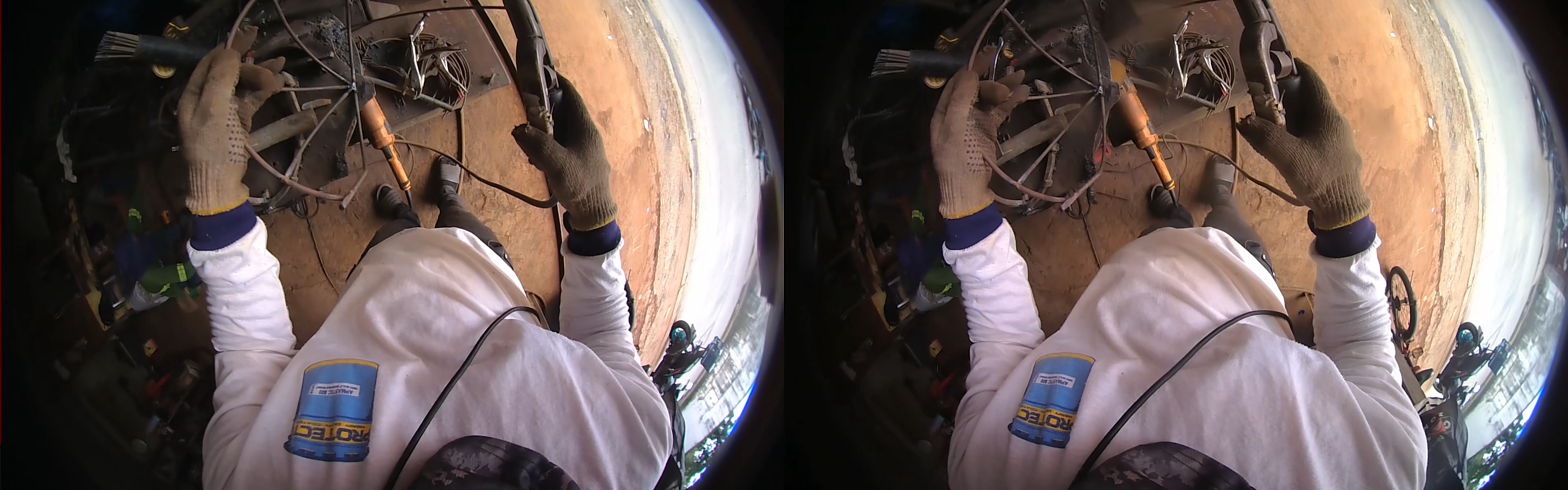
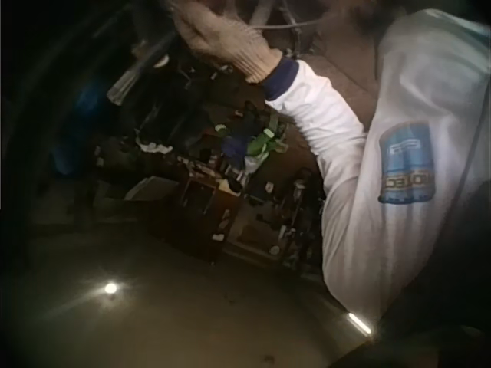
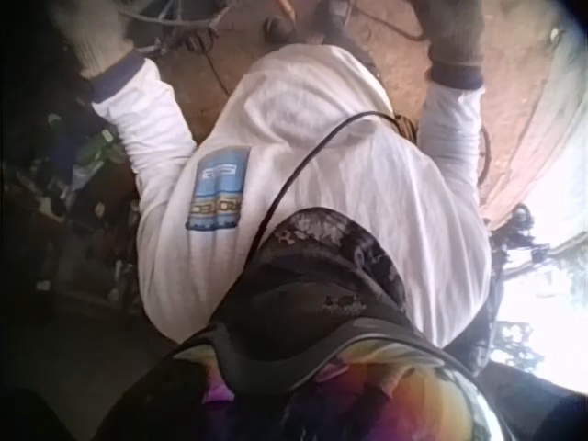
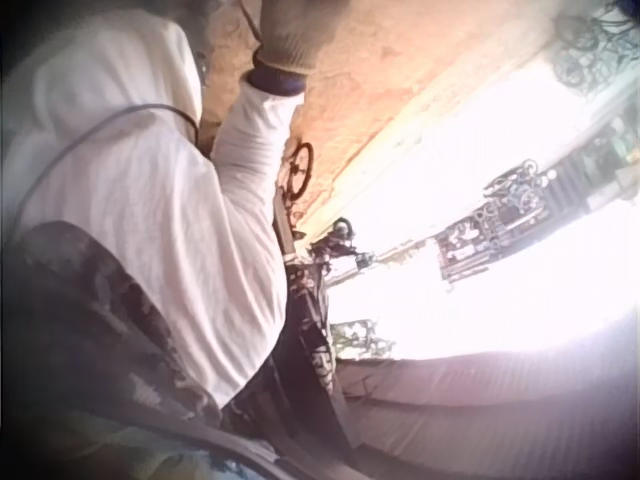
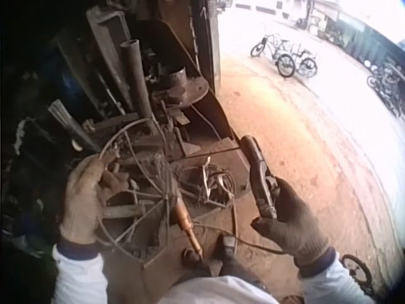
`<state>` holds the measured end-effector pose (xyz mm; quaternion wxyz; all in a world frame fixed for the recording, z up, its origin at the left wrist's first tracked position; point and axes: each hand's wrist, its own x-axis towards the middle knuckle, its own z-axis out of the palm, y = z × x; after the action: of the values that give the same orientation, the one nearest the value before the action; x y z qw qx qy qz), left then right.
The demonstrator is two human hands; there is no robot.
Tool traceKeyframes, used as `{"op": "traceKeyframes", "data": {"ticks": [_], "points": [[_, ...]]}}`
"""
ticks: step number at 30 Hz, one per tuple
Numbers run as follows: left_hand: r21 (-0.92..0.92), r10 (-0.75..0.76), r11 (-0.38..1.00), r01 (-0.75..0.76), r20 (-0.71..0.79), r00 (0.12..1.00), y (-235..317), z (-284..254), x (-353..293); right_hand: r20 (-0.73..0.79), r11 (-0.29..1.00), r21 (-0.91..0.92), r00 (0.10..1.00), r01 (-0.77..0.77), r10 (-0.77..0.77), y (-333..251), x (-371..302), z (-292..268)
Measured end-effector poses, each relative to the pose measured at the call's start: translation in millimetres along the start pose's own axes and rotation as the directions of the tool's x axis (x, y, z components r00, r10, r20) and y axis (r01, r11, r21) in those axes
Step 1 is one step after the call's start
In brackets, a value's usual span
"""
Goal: The person welds components of a circular metal frame using a welding torch and a ground clamp, positioning wire segments before applying heat to join them.
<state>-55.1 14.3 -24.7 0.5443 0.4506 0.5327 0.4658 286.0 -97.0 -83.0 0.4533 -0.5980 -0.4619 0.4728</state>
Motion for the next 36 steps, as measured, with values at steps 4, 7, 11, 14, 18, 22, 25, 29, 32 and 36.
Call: {"op": "traceKeyframes", "data": {"ticks": [4,7,11,14,18,22,25,29,32,36], "points": [[-0.001,0.053,0.999,-0.053,0.047,0.998,-4.5,-7.0,5.9,-0.016,0.993,-0.114,0.999,0.034,-0.036,-1.3,-1.8,3.8],[-0.011,0.074,0.997,-0.073,0.090,0.993,-5.3,-18.1,15.9,-0.015,0.993,-0.077,0.996,0.087,-0.089,17.9,-2.6,4.7],[0.030,0.045,0.998,-0.048,0.093,0.995,-3.5,-16.8,23.3,-0.021,0.980,0.170,0.994,0.108,-0.106,9.1,-10.5,13.0],[0.109,0.039,0.993,-0.046,0.064,0.997,1.5,-7.3,23.8,-0.033,0.977,0.123,0.985,0.175,-0.172,26.5,-16.5,14.2],[0.183,0.038,0.982,-0.042,0.025,0.999,3.3,9.6,14.9,-0.027,0.981,0.061,0.982,0.187,-0.185,18.3,-28.8,16.6],[0.225,0.037,0.973,-0.058,0.099,0.994,1.5,10.8,13.8,-0.067,0.988,0.040,0.987,0.146,-0.144,18.7,-32.1,22.7],[0.257,0.052,0.964,-0.064,0.055,0.997,2.3,16.7,11.4,-0.051,0.970,0.030,0.970,0.241,-0.239,24.4,-37.7,27.9],[0.170,0.090,0.979,-0.115,0.149,0.985,0.6,-8.0,21.5,-0.057,0.986,0.014,0.985,0.166,-0.165,7.6,-51.3,32.9],[0.153,0.083,0.981,-0.117,0.215,0.973,1.1,-9.7,20.1,-0.088,0.975,0.088,0.977,0.202,-0.194,19.7,-49.3,44.7],[0.134,0.093,0.982,-0.130,0.253,0.963,1.6,-9.9,20.1,-0.069,0.991,0.119,0.996,0.059,-0.051,8.5,-52.5,48.2]]}}
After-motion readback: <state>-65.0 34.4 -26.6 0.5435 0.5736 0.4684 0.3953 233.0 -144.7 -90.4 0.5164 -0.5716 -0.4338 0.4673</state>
